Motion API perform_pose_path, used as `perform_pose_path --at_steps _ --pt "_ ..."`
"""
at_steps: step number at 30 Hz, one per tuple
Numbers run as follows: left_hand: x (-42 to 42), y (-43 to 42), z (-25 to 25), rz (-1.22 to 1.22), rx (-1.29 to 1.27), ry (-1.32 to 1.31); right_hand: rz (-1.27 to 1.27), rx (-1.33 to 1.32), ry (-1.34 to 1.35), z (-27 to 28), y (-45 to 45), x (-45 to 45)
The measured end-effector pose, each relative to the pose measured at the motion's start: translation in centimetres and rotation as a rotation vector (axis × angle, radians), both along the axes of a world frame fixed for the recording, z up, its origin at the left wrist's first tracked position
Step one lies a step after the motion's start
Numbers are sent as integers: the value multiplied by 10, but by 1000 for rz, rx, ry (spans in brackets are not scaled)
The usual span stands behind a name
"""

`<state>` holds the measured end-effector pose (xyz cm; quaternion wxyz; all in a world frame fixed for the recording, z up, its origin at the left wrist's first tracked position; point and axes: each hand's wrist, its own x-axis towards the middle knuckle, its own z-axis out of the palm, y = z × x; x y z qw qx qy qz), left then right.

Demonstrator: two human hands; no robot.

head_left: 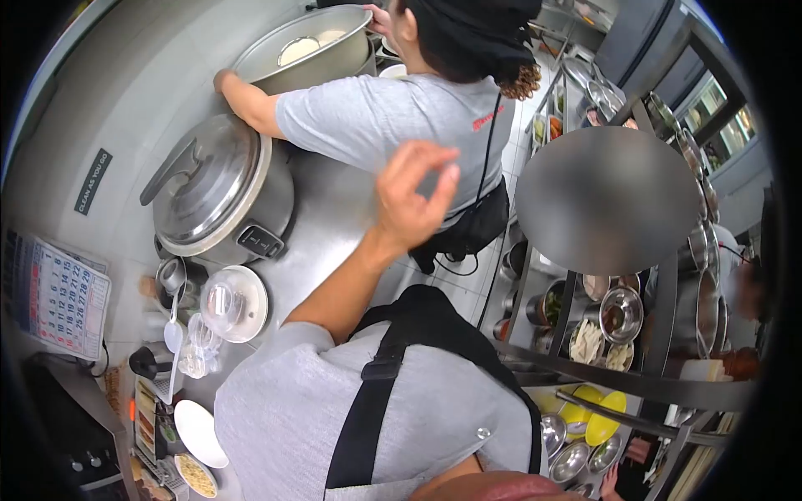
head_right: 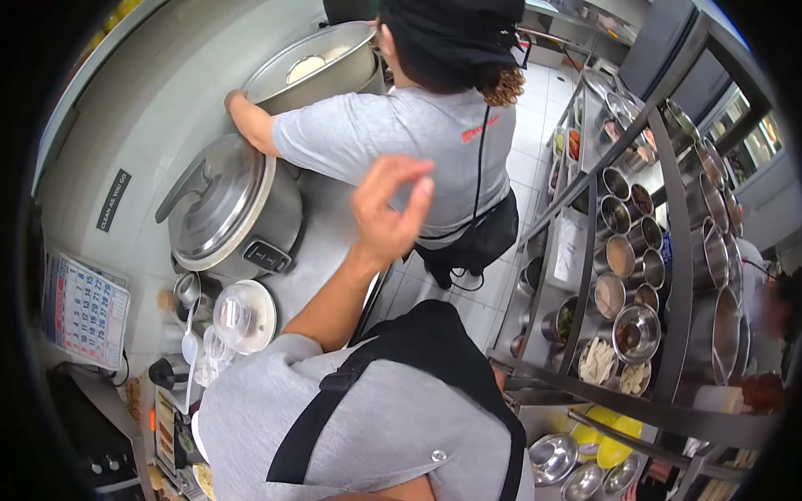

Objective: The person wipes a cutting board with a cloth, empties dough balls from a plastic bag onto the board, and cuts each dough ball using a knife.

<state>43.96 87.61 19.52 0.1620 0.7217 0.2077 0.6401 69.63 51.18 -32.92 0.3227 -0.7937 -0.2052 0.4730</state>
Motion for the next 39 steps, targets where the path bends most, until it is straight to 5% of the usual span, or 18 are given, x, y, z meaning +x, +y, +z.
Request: perform_pose_path --at_steps 7,20,31,34,39 --pt "-6 -54 -41 -410 -202 125 51 -58 103 56 58 2" --pt "-53 -24 -63 -252 -333 49 61 -116 58 83 88 15" --pt "33 28 -94 -344 -496 227 220 -274 79 47 129 95" --pt "65 48 -86 -322 -534 325 446 -287 17 25 164 131" --pt "104 73 -75 -326 -580 503 1571 -50 -647 -5 262 187"
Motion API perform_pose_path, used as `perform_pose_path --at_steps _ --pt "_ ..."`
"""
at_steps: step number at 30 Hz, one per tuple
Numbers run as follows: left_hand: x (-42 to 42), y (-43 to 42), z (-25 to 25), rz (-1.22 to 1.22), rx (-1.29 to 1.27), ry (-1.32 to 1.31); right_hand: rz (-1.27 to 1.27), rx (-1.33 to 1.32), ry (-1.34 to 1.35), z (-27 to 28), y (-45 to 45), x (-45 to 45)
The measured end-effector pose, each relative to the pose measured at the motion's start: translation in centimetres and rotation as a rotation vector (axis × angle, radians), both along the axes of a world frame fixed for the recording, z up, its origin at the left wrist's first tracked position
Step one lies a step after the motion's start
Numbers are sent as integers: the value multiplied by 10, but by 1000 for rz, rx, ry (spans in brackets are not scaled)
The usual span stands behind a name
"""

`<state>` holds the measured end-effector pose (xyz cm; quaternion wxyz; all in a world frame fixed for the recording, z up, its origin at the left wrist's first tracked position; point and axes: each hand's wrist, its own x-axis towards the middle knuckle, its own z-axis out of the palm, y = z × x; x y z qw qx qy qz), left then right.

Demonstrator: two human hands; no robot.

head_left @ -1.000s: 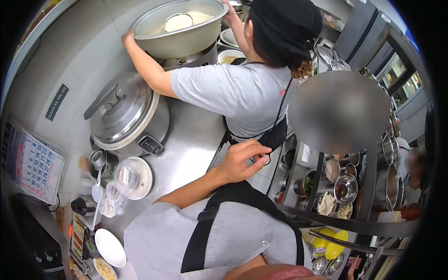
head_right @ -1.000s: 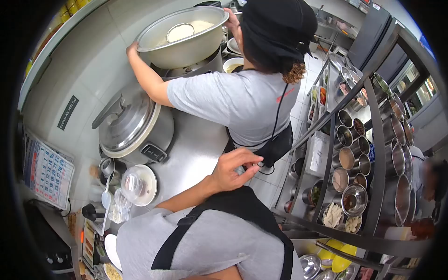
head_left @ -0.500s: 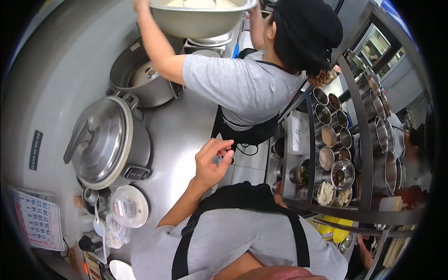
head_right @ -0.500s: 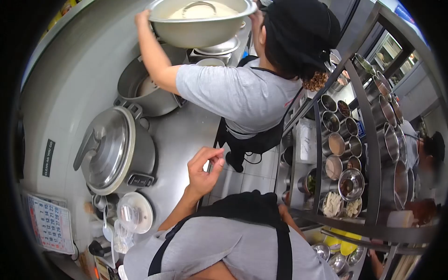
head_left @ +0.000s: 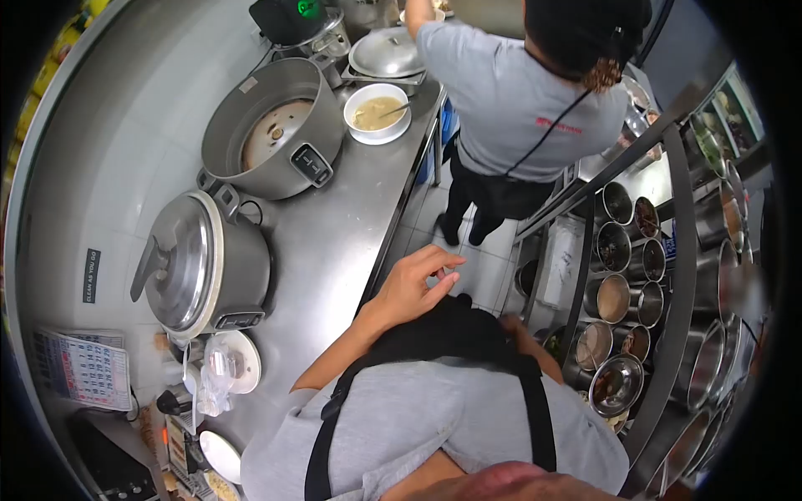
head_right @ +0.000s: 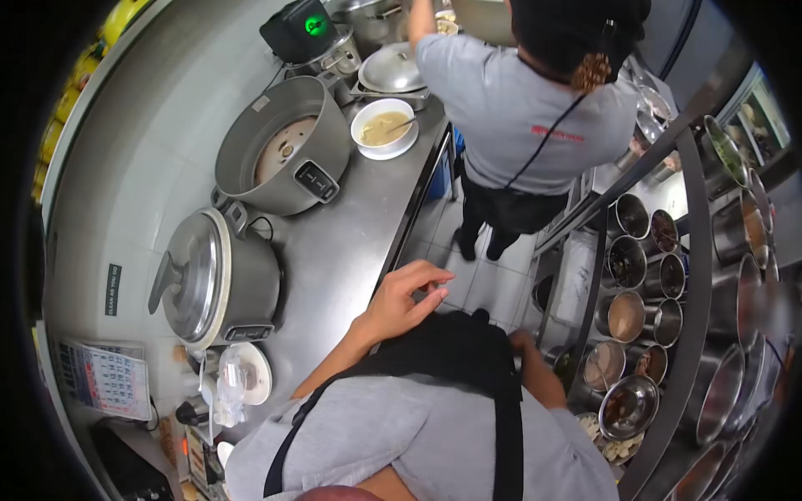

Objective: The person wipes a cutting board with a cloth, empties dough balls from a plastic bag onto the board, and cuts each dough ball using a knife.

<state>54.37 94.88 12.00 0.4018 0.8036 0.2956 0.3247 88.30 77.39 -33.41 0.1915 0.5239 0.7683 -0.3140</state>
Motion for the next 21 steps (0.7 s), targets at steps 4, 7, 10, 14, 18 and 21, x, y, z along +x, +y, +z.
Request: perform_pose_path --at_steps 4,7,10,14,18,21 --pt "20 27 3 24 -66 75 -728 -216 288 -11 82 32" --pt "33 63 -10 57 -103 96 -1345 -306 642 49 152 26" --pt "54 114 -24 52 -146 110 -1331 -390 621 51 206 50" --pt "79 200 -38 49 -155 18 -1274 -344 548 31 260 82" --pt "111 290 -41 45 -189 -32 -1068 -291 395 111 318 123" --pt "135 345 -32 25 -215 -95 -1255 -217 407 107 364 159"
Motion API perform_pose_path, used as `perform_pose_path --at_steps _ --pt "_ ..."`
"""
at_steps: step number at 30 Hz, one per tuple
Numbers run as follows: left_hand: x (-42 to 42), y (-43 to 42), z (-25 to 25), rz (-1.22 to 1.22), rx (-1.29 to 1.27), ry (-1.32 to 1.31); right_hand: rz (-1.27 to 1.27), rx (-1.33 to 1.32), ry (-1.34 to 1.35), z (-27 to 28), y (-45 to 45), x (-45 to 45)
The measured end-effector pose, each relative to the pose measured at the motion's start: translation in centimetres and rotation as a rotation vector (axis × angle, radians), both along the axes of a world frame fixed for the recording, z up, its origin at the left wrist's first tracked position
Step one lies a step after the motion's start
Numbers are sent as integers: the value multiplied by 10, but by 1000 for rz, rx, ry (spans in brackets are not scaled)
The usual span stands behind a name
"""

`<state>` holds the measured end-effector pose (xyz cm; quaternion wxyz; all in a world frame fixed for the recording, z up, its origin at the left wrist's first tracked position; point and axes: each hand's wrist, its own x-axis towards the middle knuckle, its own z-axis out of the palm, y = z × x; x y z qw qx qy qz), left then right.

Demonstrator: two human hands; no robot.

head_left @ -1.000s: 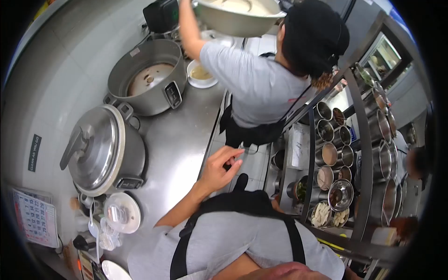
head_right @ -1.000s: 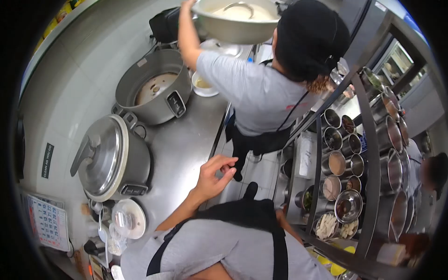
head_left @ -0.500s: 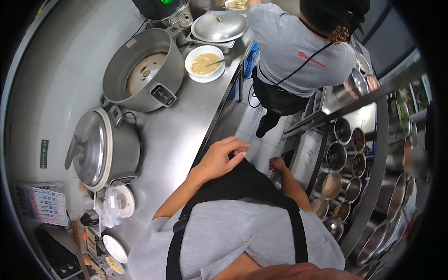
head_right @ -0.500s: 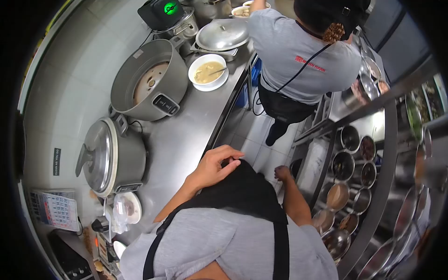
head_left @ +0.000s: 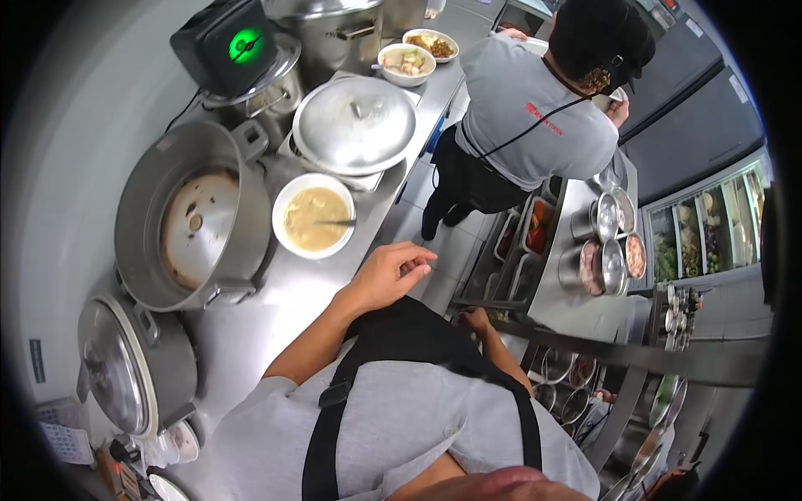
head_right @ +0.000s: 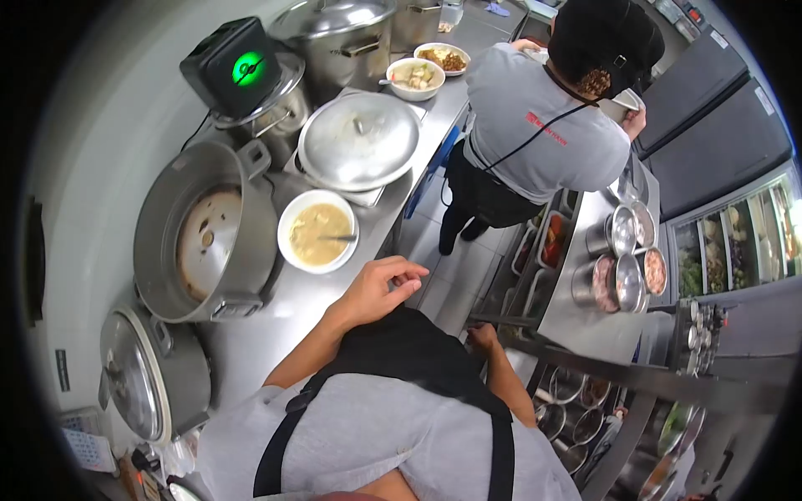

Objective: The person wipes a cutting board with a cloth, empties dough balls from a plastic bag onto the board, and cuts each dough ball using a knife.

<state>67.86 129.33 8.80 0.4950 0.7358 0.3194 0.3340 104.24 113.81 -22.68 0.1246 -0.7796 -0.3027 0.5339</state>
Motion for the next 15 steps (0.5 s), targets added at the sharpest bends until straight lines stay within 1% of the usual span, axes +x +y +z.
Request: perform_pose_path --at_steps 2,3,5,6,8,9,10,12,13,14,15 --pt "11 24 8 -34 -22 14 -74 -15 1 16 27 6" --pt "18 36 10 -58 -28 19 -2 -2 -45 11 40 12" --pt "33 59 7 -89 -21 34 140 33 -144 -17 70 36" --pt "42 70 2 -103 -19 36 126 45 -34 -48 84 52" --pt "63 93 -5 -117 -26 59 36 -32 55 -33 127 56" --pt "75 104 -7 -119 -32 78 -6 -68 100 -34 150 62" --pt "89 120 -8 -120 -38 99 -1 -18 161 -37 172 68" --pt "120 153 -10 -105 -40 108 34 -28 159 -43 229 87" --pt "135 164 -9 -98 -47 115 51 -39 160 -58 246 101" --pt "153 179 -1 -78 -46 148 50 -49 215 -70 273 117" --pt "169 195 3 -50 -31 158 96 -32 200 -71 298 132"
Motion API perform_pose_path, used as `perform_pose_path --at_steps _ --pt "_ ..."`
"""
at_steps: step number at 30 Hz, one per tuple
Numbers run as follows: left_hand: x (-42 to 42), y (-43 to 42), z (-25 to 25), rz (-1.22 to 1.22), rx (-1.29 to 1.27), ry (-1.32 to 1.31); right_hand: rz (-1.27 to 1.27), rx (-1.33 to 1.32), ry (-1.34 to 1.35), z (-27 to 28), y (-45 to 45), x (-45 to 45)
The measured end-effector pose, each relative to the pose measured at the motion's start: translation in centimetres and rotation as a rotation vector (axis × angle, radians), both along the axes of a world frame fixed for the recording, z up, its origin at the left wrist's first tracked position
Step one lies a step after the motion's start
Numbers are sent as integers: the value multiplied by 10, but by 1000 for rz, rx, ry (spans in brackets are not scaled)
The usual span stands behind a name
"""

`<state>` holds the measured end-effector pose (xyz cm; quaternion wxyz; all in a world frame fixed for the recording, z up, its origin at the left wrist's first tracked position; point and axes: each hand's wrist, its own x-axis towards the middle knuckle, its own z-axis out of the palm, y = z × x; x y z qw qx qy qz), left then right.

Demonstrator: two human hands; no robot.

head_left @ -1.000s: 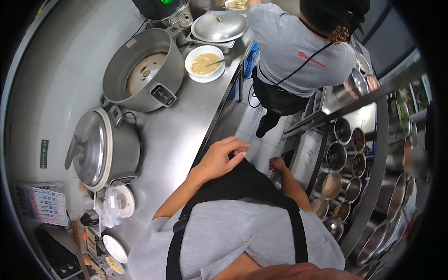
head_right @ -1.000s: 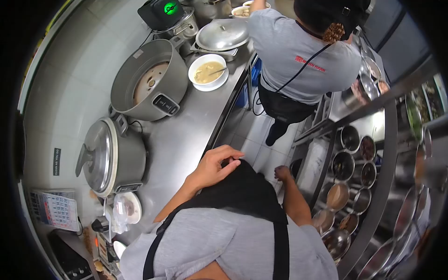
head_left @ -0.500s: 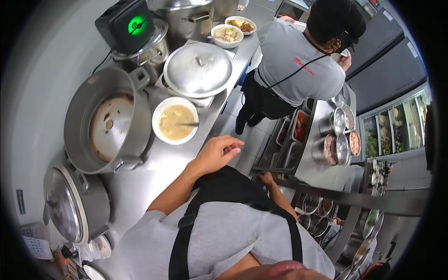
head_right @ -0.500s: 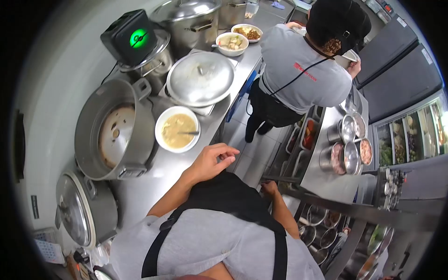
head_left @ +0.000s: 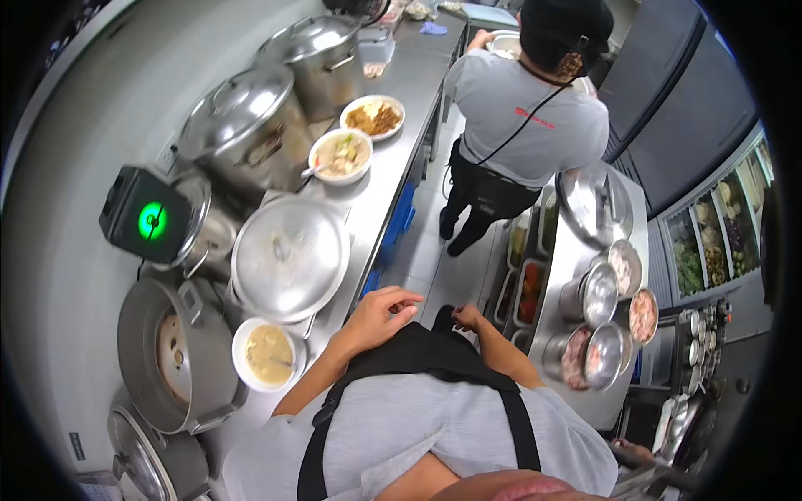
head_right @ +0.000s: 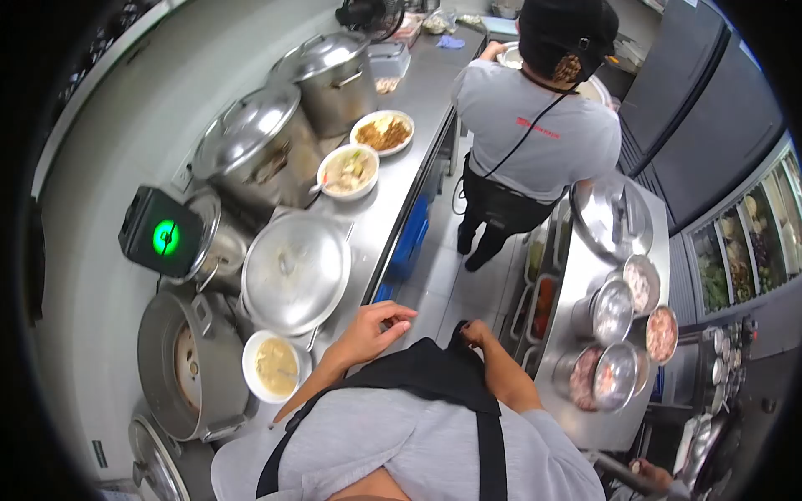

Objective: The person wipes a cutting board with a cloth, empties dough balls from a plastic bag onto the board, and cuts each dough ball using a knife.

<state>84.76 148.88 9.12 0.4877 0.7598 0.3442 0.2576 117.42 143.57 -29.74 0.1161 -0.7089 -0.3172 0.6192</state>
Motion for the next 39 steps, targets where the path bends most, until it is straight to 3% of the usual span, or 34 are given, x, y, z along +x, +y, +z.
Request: perform_pose_path --at_steps 3,9,13,20,26,30,33,39 --pt "48 38 12 85 22 7 167 75 -119 7 71 45" --pt "118 119 13 156 1 60 74 107 -58 46 199 117" --pt "162 188 -2 148 -27 55 20 150 30 42 271 149" --pt "241 376 -39 122 -25 -33 21 150 36 62 397 218" --pt "332 538 -5 -48 42 -39 -132 183 14 105 487 315" --pt "398 617 11 -212 91 -30 -297 163 15 91 538 377" --pt "446 665 -13 -265 94 -2 -374 77 10 76 575 424" --pt "540 734 -44 -195 -38 160 -466 -49 17 18 627 529"
